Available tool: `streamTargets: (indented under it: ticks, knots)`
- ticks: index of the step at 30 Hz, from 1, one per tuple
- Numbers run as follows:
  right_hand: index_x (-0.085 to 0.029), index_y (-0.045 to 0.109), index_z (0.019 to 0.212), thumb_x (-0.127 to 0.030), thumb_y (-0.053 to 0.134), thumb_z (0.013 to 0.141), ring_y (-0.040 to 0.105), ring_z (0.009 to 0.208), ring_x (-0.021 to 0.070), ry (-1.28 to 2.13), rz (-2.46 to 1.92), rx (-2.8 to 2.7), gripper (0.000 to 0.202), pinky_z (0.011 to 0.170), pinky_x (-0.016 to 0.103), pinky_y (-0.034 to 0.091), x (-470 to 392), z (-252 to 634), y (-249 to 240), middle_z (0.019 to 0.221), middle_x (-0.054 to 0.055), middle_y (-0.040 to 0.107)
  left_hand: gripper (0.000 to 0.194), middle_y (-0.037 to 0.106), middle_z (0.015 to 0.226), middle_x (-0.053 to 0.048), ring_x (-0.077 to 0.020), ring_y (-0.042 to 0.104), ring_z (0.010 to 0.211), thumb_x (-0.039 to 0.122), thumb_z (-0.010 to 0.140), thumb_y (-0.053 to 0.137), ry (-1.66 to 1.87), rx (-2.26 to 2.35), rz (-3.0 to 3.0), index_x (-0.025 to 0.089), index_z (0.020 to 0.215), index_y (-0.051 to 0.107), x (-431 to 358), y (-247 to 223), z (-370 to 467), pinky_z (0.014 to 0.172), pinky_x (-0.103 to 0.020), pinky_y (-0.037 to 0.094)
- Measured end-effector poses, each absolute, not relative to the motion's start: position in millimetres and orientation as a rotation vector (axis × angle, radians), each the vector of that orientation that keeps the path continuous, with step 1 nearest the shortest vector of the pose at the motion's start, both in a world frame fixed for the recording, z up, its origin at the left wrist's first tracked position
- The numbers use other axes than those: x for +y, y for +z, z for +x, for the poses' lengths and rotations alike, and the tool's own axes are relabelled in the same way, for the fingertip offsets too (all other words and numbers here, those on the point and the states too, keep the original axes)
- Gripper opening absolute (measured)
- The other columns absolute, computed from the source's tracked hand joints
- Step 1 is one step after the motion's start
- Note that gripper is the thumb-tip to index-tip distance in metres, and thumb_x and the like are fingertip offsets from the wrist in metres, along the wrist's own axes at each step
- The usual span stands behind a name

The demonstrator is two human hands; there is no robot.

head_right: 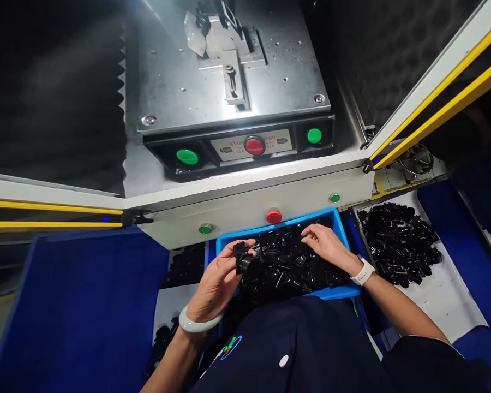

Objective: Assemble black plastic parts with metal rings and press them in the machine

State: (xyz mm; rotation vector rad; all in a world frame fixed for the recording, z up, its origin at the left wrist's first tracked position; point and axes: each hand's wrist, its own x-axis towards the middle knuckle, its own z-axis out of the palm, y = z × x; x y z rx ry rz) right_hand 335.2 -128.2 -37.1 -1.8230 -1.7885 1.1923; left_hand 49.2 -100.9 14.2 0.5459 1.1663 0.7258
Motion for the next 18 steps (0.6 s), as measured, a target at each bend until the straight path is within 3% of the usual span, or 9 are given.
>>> streamTargets:
  ticks: [3, 7, 10, 13, 15, 18]
  knots:
    - [-0.022, 0.074, 0.104, -0.038, 0.064, 0.099, 0.071, 0.085, 0.0156, 1.336, -1.803, -1.659, 0.02, 0.076, 0.027, 0.056, -126, 338, -34, 0.095, 0.002, 0.076, 0.047, 0.073, 0.126, -0.006, -0.0223, 0.074, 0.108, 0.037, 0.074, 0.09, 0.747, 1.171, 0.379, 0.025, 0.115, 0.07, -99, 14, 57, 0.096, -0.035, 0.062]
    - [-0.022, 0.074, 0.108, -0.045, 0.061, 0.098, 0.07, 0.087, 0.0178, 1.376, -1.813, -1.576, 0.029, 0.08, 0.032, 0.055, -127, 342, -34, 0.099, 0.004, 0.077, 0.05, 0.072, 0.11, -0.001, -0.027, 0.073, 0.114, 0.039, 0.08, 0.085, 0.816, 1.083, 0.289, 0.031, 0.123, 0.062, -100, 17, 73, 0.1, -0.05, 0.061]
    - [-0.023, 0.075, 0.109, -0.05, 0.062, 0.097, 0.069, 0.089, 0.0197, 1.38, -1.822, -1.565, 0.032, 0.082, 0.035, 0.053, -127, 344, -38, 0.099, 0.004, 0.076, 0.056, 0.069, 0.107, -0.001, -0.0205, 0.073, 0.098, 0.034, 0.077, 0.085, 0.892, 1.133, 0.4, 0.03, 0.127, 0.06, -98, 16, 84, 0.082, -0.035, 0.062]
    - [-0.026, 0.077, 0.107, -0.054, 0.064, 0.095, 0.068, 0.088, 0.0209, 1.354, -1.827, -1.587, 0.034, 0.081, 0.036, 0.052, -125, 343, -37, 0.1, 0.004, 0.075, 0.043, 0.067, 0.104, -0.003, -0.0142, 0.064, 0.085, 0.027, 0.072, 0.085, 0.965, 1.218, 0.457, 0.022, 0.111, 0.067, -95, 14, 89, 0.063, -0.021, 0.05]
    - [-0.026, 0.079, 0.106, -0.057, 0.064, 0.095, 0.068, 0.09, 0.0218, 1.3, -1.825, -1.592, 0.035, 0.081, 0.037, 0.052, -123, 341, -29, 0.104, 0.006, 0.076, 0.033, 0.067, 0.102, -0.005, -0.013, 0.058, 0.082, 0.027, 0.072, 0.084, 0.952, 1.233, 0.471, 0.018, 0.101, 0.071, -94, 13, 90, 0.058, -0.019, 0.044]
    - [-0.025, 0.077, 0.109, -0.059, 0.066, 0.095, 0.069, 0.092, 0.022, 1.214, -1.824, -1.499, 0.038, 0.082, 0.036, 0.054, -120, 333, -7, 0.109, 0.007, 0.076, 0.031, 0.067, 0.102, -0.006, -0.014, 0.055, 0.083, 0.031, 0.077, 0.08, 0.888, 1.164, 0.486, 0.016, 0.104, 0.074, -91, 15, 91, 0.06, -0.021, 0.043]
